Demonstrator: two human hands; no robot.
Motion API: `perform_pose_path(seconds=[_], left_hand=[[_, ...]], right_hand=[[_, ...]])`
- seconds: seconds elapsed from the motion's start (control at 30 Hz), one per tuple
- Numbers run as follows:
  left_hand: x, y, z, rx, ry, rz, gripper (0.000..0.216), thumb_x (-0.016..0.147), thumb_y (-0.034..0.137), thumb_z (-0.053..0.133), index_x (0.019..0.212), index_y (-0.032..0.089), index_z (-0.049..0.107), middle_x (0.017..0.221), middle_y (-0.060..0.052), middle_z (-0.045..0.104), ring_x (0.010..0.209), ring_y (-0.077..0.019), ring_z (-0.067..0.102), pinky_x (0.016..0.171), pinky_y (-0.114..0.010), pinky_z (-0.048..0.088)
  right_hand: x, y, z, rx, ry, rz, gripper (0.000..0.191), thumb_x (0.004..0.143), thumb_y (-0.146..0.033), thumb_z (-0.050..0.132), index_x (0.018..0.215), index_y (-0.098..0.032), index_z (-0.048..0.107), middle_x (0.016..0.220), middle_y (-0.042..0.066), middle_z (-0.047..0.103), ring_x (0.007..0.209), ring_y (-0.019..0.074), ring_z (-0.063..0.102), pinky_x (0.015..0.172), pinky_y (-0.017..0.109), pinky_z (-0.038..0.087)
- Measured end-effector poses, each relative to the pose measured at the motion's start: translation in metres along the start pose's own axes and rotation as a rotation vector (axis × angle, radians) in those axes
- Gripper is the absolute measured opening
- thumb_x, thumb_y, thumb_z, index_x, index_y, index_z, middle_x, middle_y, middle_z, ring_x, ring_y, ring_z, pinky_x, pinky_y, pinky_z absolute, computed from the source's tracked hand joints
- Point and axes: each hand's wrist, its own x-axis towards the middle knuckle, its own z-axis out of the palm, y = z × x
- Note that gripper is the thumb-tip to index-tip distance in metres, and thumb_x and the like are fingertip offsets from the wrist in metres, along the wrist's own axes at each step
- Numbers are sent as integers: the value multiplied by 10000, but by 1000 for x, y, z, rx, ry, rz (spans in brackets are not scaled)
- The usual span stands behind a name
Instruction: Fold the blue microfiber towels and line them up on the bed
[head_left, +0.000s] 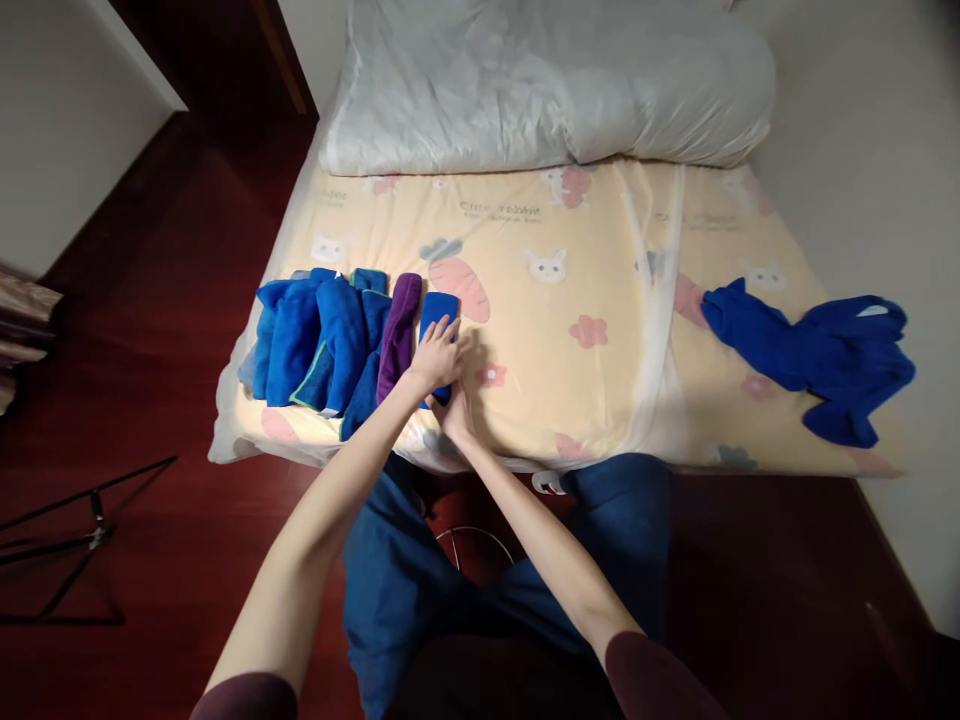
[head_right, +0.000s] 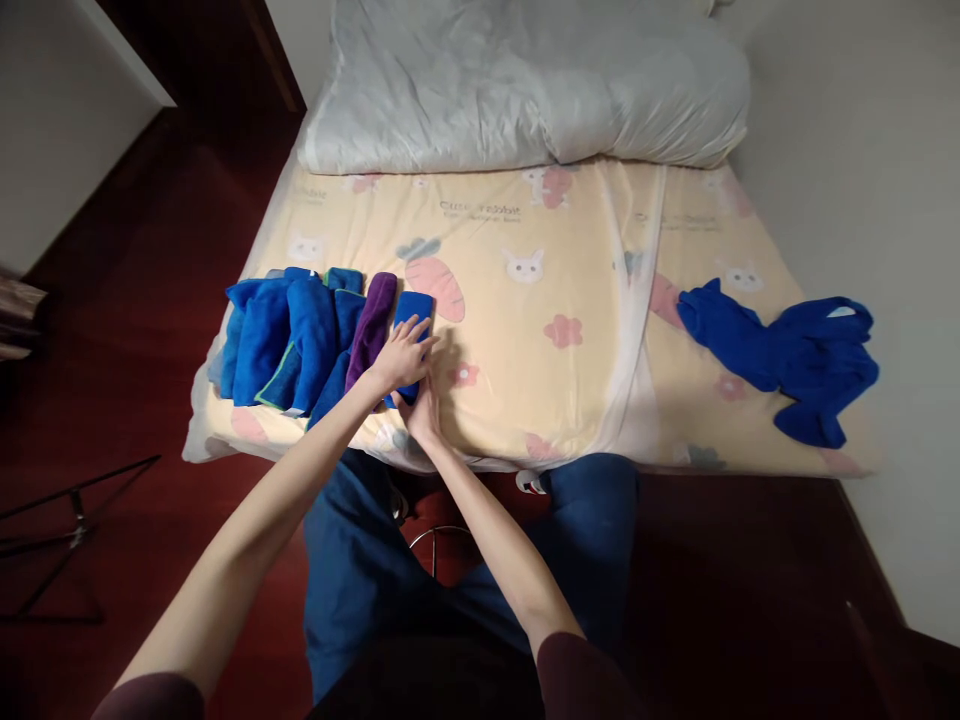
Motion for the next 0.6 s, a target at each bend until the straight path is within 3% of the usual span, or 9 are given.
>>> perform_pose_path(seconds=[0.1, 0.17, 0.27, 0.4, 0.6], left_hand=[[29, 2, 22, 75, -113, -16, 549, 947, 194, 450, 1460, 74, 603, 1681, -183, 357, 1608, -350, 213, 1318, -555, 144], [40, -11, 34, 71, -125, -56, 609, 919, 143, 418, 1504, 35, 551, 1678, -194, 358, 1614, -349, 188, 1321, -562, 109], [47, -41, 45, -10, -52, -131, 673, 890, 135, 406, 1552, 53, 501, 1671, -186, 376, 1622, -364, 143, 1306, -626, 61], [48, -70, 49, -129, 25, -199, 694, 880, 205, 448, 1566, 110, 501, 1652, -179, 412, 1626, -387, 102, 1272, -697, -39], [52, -62, 45, -214, 54, -244, 648, 941, 341, 445, 1561, 164, 516, 1621, -188, 452, 1619, -412, 112, 1228, -736, -122]], right_hand=[[-1, -6, 6, -19, -20, 29, 721, 782, -161, 706, 1474, -158, 499, 1502, 196, 577, 1441, 343, 524, 1176, 515, 483], [1, -10, 10, -7, -83, -5, 697, 780, -122, 676, 1458, -155, 520, 1511, 186, 573, 1447, 331, 518, 1180, 495, 485], [9, -20, 17, 45, -160, -54, 628, 824, -105, 635, 1442, -183, 553, 1507, 137, 583, 1464, 292, 501, 1226, 437, 442], [16, -35, 27, 111, -199, 7, 615, 889, -123, 592, 1490, -234, 526, 1555, 81, 542, 1519, 265, 432, 1276, 427, 378], [-10, -39, 33, 163, -129, 96, 723, 938, -158, 567, 1624, -284, 377, 1660, 60, 416, 1591, 258, 321, 1305, 477, 334]])
